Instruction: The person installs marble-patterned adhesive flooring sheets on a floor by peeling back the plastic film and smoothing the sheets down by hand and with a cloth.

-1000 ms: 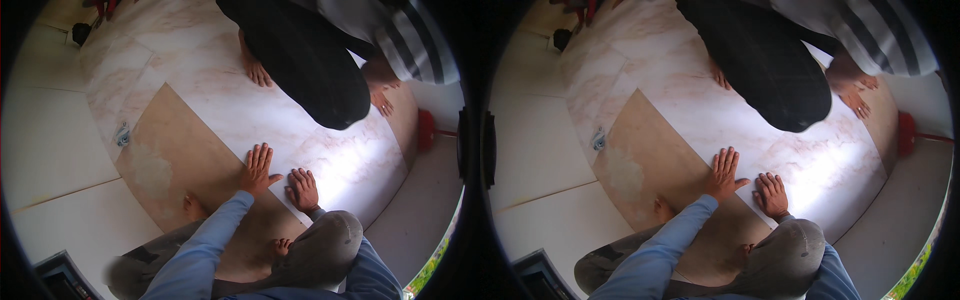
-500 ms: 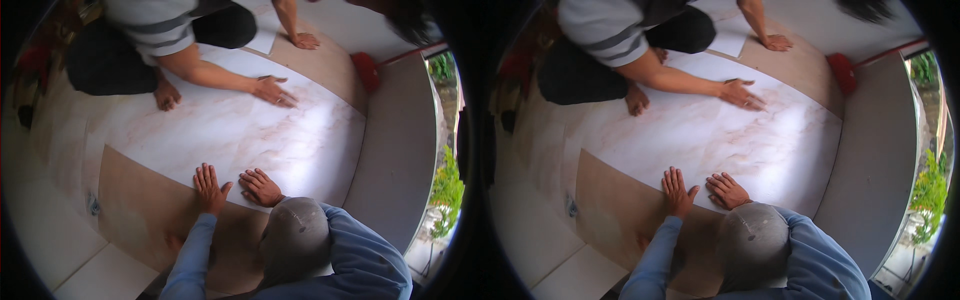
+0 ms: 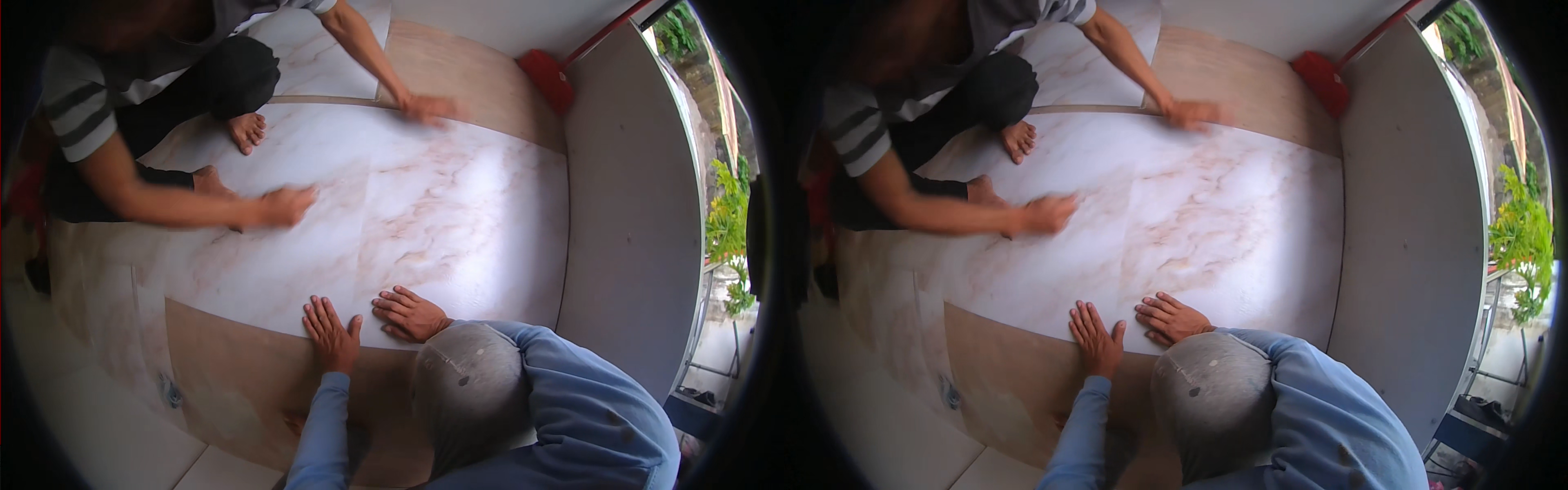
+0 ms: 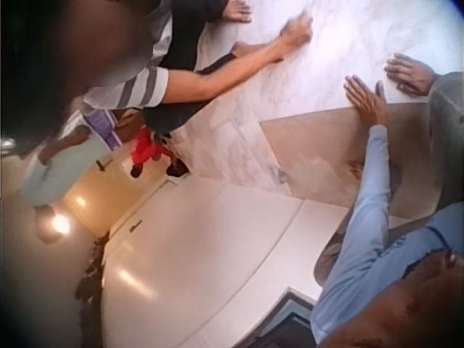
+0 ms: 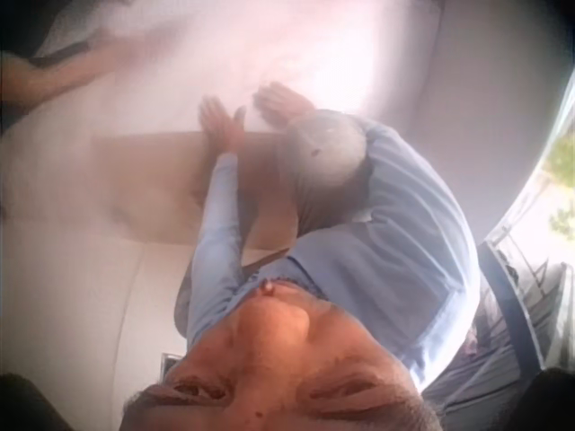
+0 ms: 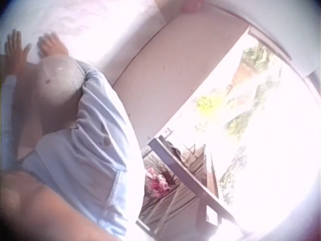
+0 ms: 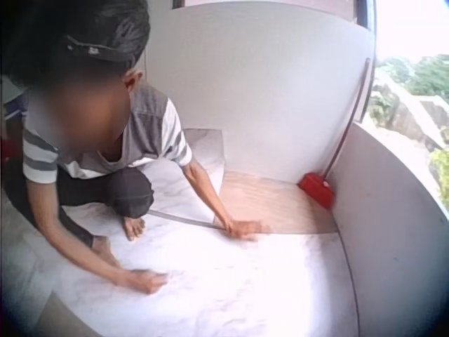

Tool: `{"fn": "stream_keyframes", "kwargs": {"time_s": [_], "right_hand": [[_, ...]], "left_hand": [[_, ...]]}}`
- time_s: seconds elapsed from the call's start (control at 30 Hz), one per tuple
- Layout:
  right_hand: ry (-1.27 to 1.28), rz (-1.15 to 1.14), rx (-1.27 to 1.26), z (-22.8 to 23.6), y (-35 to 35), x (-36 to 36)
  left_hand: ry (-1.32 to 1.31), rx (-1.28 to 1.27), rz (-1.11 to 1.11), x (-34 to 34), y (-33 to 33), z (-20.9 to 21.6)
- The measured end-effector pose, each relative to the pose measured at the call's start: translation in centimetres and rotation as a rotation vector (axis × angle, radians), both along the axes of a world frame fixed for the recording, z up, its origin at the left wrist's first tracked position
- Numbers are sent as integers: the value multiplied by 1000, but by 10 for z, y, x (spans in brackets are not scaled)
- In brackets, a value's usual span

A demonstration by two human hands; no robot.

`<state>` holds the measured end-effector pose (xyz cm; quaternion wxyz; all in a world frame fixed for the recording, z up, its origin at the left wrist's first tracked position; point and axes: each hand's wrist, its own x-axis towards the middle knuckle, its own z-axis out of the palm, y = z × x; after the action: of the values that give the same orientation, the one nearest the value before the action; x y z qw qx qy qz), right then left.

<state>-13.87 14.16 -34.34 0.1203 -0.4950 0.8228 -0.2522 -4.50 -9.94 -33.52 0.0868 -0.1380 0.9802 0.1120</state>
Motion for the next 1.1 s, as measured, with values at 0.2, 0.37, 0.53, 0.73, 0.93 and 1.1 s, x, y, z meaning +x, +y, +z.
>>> {"fn": "stream_keyframes", "kwargs": {"time_s": [0.2,0.37,0.53,0.73,0.93,1.1], "right_hand": [[22,-11,-5,1,0,1],[11,-11,-19,-1,0,1],[4,-8,-5,0,0,0],[5,-10,-4,1,-1,0],[6,-8,-6,2,-1,0],[16,-13,5,2,-1,1]], "left_hand": [[-21,13,2,1,0,2],[-21,27,-1,1,0,2],[-24,25,-4,0,0,4],[-28,27,-1,1,-1,3],[-27,17,2,1,-1,1],[-18,25,4,1,0,1]]}}
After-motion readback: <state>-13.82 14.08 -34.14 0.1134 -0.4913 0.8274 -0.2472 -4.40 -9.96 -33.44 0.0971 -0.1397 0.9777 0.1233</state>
